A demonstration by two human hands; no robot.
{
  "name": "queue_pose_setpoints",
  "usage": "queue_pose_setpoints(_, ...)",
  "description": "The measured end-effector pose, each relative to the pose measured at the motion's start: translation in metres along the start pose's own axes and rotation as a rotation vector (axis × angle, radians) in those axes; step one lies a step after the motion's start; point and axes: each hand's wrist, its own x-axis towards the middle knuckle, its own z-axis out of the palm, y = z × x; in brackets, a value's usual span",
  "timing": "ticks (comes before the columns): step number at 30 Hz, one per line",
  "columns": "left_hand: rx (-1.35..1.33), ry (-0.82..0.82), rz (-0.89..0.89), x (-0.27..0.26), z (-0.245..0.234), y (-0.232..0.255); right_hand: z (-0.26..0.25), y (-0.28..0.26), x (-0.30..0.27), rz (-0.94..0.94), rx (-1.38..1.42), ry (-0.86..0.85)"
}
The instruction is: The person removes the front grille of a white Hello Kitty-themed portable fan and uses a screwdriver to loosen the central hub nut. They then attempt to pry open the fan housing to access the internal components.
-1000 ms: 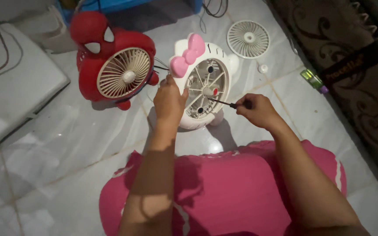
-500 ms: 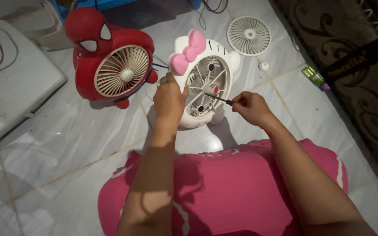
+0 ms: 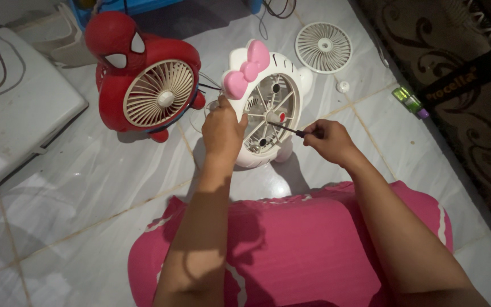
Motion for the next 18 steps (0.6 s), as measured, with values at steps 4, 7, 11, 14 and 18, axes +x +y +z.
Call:
queue_pose_setpoints(4, 0.003, -0.014, 0.002, 0.0, 0.0009, 0.0, -0.001, -0.0031, -0.001, 0.013, -0.043, 0.012)
queue_pose_setpoints(7, 0.006, -0.023, 0.0, 0.0001, 0.001, 0.0002, -0.0014, -0.0045, -0.0017, 0.008, -0.056, 0.016)
queue_pose_setpoints(11, 0.014, -0.013, 0.001, 0.0008, 0.0016, 0.0012, -0.0012, -0.0031, -0.0014, 0.026, -0.042, 0.016)
queue_pose_setpoints(14, 0.01, -0.012, 0.008, 0.0001, 0.0011, 0.001, -0.0009, -0.0017, -0.0007, 0.003, -0.028, 0.017)
queue_pose_setpoints(18, -0.006, -0.021, 0.0, -0.001, -0.0004, 0.0041, -0.0035, -0.0035, -0.0029, -0.032, -0.081, 0.018)
